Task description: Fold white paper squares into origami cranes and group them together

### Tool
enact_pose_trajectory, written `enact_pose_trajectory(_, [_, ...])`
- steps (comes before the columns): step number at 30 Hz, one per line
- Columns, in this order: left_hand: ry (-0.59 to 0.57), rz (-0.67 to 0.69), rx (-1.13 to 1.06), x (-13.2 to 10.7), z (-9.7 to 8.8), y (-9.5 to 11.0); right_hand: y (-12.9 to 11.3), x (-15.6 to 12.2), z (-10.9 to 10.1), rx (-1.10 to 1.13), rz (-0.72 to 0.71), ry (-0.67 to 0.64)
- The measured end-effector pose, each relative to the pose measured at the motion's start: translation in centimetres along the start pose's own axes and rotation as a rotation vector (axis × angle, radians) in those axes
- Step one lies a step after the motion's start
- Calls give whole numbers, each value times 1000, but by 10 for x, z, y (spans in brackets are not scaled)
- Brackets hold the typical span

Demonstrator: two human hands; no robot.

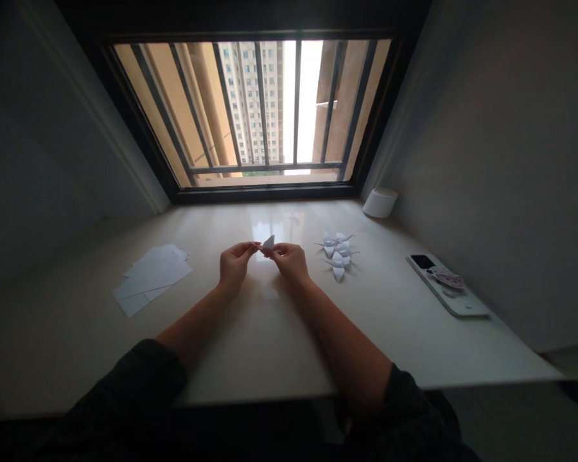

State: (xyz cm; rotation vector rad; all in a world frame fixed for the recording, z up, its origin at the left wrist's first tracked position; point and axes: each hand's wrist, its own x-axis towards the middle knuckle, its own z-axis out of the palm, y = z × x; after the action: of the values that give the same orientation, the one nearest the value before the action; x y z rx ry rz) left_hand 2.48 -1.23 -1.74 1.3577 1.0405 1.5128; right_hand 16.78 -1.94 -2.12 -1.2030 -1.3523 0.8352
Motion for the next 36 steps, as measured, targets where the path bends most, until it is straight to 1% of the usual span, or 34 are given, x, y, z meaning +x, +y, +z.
enact_pose_trajectory(5, [31, -46, -56, -1, 2, -1, -3, -1, 0, -19, -17, 1])
enact_pose_trajectory(11, [65, -130, -31, -2, 3, 4, -8, -3, 0, -91, -40, 16])
enact_pose_trajectory(20, [66, -167, -44, -5, 6, 7, -14, -7, 3, -230, -49, 62])
enact_pose_trajectory(23, [65, -169, -39, -5, 5, 8, -12, -5, 3, -177, -41, 39])
enact_pose_trajectory(28, [55, -165, -35, -3, 2, 6, -5, 0, 0, 2, 22, -63])
enact_pose_trajectory(31, [35, -153, -34, -2, 1, 5, -3, 0, -2, 1, 39, -82])
enact_pose_trajectory(36, [8, -152, -20, -1, 1, 1, -6, -2, -2, -58, 18, -84])
